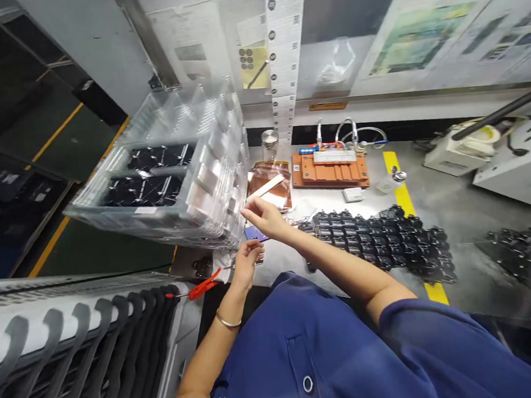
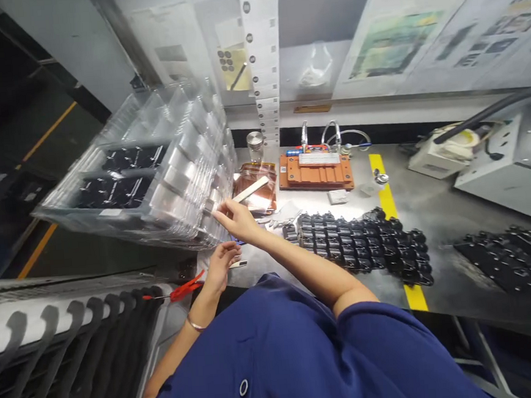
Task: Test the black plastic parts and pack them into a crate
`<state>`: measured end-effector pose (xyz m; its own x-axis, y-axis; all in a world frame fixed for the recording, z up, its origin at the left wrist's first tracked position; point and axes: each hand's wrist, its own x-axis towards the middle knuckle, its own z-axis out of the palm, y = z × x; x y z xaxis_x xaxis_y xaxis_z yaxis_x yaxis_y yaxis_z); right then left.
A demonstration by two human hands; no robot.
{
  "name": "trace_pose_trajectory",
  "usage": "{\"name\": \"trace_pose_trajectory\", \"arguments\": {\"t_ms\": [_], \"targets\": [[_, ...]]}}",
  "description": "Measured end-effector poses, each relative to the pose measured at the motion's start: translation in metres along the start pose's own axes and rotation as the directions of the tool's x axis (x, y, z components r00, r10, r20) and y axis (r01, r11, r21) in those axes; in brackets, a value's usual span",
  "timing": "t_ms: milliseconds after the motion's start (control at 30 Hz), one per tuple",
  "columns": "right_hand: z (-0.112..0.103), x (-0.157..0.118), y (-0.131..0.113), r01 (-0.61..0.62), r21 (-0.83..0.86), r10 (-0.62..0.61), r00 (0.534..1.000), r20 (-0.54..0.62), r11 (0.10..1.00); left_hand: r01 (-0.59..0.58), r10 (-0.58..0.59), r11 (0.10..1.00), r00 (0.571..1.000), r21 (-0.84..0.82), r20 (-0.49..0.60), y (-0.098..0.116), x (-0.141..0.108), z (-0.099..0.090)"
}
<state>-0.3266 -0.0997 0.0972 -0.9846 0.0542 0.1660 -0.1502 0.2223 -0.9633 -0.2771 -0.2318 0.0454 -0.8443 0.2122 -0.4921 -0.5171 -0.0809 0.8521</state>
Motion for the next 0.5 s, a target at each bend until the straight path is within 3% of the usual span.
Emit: {"name": "trace_pose_trajectory", "arguments": {"t_ms": [67,167,267,367,433,500], "targets": [[-0.033,-0.037,0.031,-0.084,-0.069,0.087,0.996,0.034,0.994,-0.045,0.038,0.948,0.999,0.316,0.029,-0.021,0.031,0.025],[-0.096,-0.104,0.075,-0.217,-0.174,0.214,0.976,-0.037,0.961,-0.167,0.128,0.725,0.986,0.668,0.107,-0.043,0.072,0.063],[-0.160,-0.166,0.101,-0.310,-0.065,0.294,0.938,-0.182,0.948,-0.358,0.183,0.416,0.933,0.836,0.309,-0.055,0.100,0.100],[-0.212,-0.211,0.110,-0.361,0.019,0.352,0.897,-0.266,0.933,-0.449,0.079,0.110,0.893,0.887,0.443,-0.068,0.120,0.133],[-0.235,-0.230,0.113,-0.454,0.071,0.451,0.831,-0.327,0.888,-0.424,0.008,0.012,0.906,0.906,0.424,-0.076,0.131,0.149],[-0.252,-0.240,0.117,-0.596,0.144,0.601,0.706,-0.374,0.790,-0.390,-0.014,-0.008,0.921,0.921,0.389,-0.082,0.140,0.158]]}}
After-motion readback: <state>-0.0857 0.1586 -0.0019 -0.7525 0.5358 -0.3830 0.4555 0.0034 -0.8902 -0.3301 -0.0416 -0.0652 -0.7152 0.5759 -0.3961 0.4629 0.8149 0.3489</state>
